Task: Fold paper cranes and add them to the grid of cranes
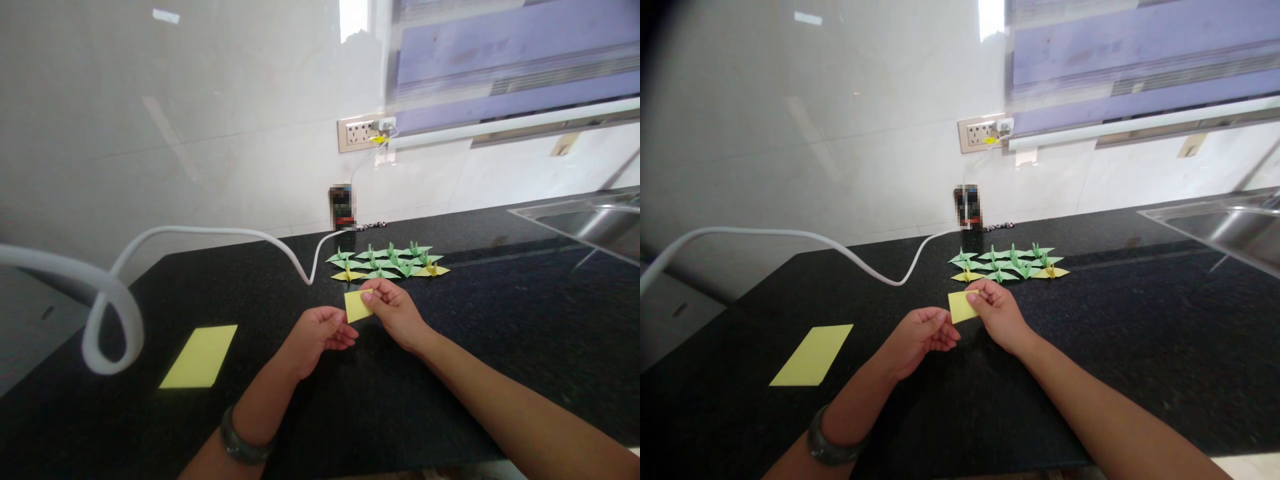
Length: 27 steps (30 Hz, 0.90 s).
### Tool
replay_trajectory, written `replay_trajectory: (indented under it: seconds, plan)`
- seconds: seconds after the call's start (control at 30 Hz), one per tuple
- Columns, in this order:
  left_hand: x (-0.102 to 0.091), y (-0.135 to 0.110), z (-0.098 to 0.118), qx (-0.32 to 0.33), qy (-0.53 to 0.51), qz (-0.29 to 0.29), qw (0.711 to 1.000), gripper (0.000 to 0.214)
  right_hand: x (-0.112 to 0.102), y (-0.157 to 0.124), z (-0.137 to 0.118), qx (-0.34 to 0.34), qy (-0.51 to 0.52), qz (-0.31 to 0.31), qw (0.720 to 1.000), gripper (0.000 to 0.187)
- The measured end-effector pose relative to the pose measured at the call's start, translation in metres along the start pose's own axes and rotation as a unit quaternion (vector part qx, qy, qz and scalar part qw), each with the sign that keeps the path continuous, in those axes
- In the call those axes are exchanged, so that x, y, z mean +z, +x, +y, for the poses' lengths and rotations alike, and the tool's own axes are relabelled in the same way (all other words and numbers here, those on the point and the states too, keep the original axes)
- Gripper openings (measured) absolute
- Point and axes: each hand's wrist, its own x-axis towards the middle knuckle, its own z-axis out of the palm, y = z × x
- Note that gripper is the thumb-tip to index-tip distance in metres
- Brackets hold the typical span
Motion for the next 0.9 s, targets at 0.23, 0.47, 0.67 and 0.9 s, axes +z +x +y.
replay_trajectory:
  seconds: [0.23,0.47,0.67,0.9]
  plan:
    - [0.0015,0.0001,-0.0051,0.027,0.009,-0.008,1.000,0.033,0.0023,-0.0025,0.0000,0.010,0.004,-0.033,0.999,0.018]
    - [0.0019,-0.0020,-0.0014,0.037,-0.006,0.002,0.999,0.035,0.0006,-0.0005,0.0016,0.005,0.009,-0.023,1.000,0.018]
    - [0.0020,-0.0024,-0.0010,0.036,0.006,0.006,0.999,0.034,0.0014,-0.0010,0.0003,0.007,0.010,-0.030,0.999,0.018]
    - [0.0018,-0.0025,0.0000,0.033,0.010,0.008,0.999,0.033,0.0010,-0.0008,0.0003,0.008,-0.007,-0.026,1.000,0.019]
